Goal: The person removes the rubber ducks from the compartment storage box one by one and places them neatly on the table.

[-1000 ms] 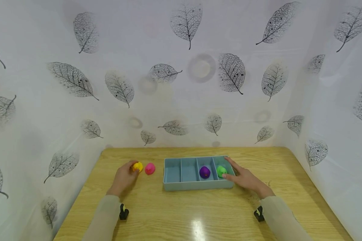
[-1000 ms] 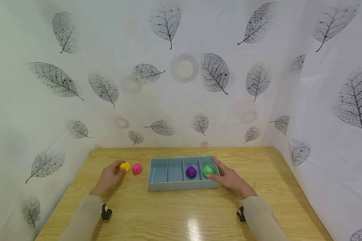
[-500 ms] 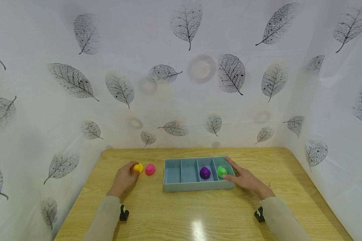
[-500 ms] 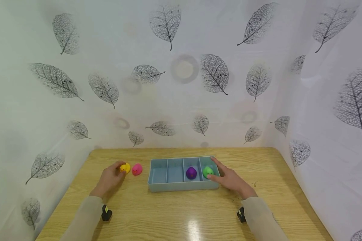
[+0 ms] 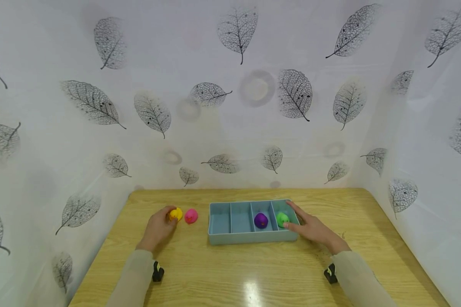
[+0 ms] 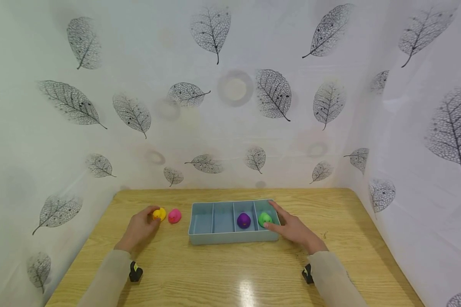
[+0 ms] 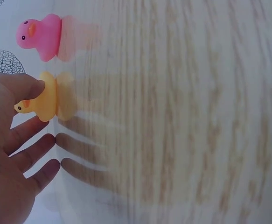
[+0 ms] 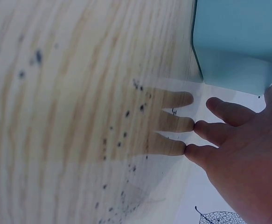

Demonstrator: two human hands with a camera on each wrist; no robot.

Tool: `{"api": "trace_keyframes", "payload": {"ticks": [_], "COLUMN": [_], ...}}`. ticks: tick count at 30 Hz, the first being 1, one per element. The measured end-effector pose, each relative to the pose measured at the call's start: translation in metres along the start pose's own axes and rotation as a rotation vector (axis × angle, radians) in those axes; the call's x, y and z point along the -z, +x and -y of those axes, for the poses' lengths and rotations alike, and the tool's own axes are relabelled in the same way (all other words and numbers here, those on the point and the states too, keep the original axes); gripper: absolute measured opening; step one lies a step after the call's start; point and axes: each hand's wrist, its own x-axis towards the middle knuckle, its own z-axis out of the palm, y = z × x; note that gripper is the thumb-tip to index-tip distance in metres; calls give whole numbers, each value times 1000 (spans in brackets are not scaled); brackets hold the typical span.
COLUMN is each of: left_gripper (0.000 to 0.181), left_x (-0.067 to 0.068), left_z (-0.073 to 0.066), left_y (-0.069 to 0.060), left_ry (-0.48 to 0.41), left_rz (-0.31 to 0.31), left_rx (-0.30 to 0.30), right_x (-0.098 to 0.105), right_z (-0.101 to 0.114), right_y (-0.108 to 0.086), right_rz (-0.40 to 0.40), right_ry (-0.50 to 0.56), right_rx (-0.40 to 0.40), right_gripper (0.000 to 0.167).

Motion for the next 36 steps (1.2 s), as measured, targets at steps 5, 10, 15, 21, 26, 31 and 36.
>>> {"api": "trace_keyframes", "payload": {"ticks": [5,10,15,21,26,31,36], "left_gripper": [46,50,57,57,53,50,45], "left_x": [-1,-2,1,7,9,8,2], "left_z": [-1,0,0,-9,-23,-45,-66], "left_y": [-1,-1,-1,5,10,12,15], "left_ry": [3,-3,4,11,1,-89,-124], "left_rz": [-5,2,-9,-95,-129,-142,-156], "left_rx": [-1,6,-3,-122,-200,-258,-338], "right_x": [0,0,0,0,0,0,-1], "right_z": [0,1,0,-1,-1,-2,-2], "right_y": [0,0,1,1,0,1,1], "right_rz": [5,3,1,1,10,10,5], "right_ry": [4,7,-1,-4,27,23,18], "right_rx": [-3,-4,1,4,7,14,13], "right_gripper": [86,85,86,87,88,87,85]}}
